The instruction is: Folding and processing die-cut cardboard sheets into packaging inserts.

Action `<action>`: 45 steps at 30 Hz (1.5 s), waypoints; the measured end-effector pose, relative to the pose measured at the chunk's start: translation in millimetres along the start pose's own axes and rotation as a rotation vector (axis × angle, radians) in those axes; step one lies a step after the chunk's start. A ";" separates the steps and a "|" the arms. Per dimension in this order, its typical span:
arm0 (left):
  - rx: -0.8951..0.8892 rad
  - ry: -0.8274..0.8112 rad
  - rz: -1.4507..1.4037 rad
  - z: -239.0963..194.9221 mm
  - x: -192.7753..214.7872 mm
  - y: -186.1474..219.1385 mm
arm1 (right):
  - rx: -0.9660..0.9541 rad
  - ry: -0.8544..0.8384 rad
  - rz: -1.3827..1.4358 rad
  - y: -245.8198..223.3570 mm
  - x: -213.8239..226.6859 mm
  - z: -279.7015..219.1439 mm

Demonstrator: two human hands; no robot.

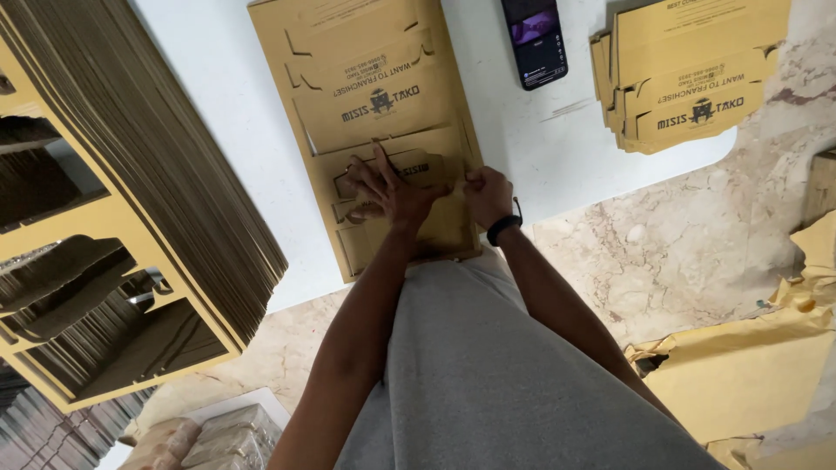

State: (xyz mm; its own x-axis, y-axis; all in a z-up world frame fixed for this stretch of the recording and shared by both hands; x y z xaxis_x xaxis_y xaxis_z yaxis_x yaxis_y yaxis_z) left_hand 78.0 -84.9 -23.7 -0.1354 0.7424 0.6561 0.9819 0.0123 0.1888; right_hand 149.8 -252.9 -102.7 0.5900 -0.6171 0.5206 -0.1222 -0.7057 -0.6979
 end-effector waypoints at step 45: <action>0.141 0.187 0.086 -1.0 -16.7 14.2 | 0.614 -0.675 -1.313 29.5 -52.5 12.0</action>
State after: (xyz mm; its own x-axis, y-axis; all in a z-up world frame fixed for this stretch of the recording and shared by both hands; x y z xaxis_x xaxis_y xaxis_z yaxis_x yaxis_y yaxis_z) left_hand 94.0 -97.9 -31.3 -0.0597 0.6084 0.7914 0.9979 0.0575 0.0311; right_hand 124.8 -237.1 -156.6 0.2714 0.6545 0.7056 0.9579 -0.2554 -0.1315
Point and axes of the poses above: each hand's wrist, its own z-axis towards the middle knuckle, its own x-axis out of the back of the hand, y = z × x, the point moved 1 cm from there along z, towards the middle knuckle, and after that the axes turned 13 degrees about x, right-handed, at the moved point
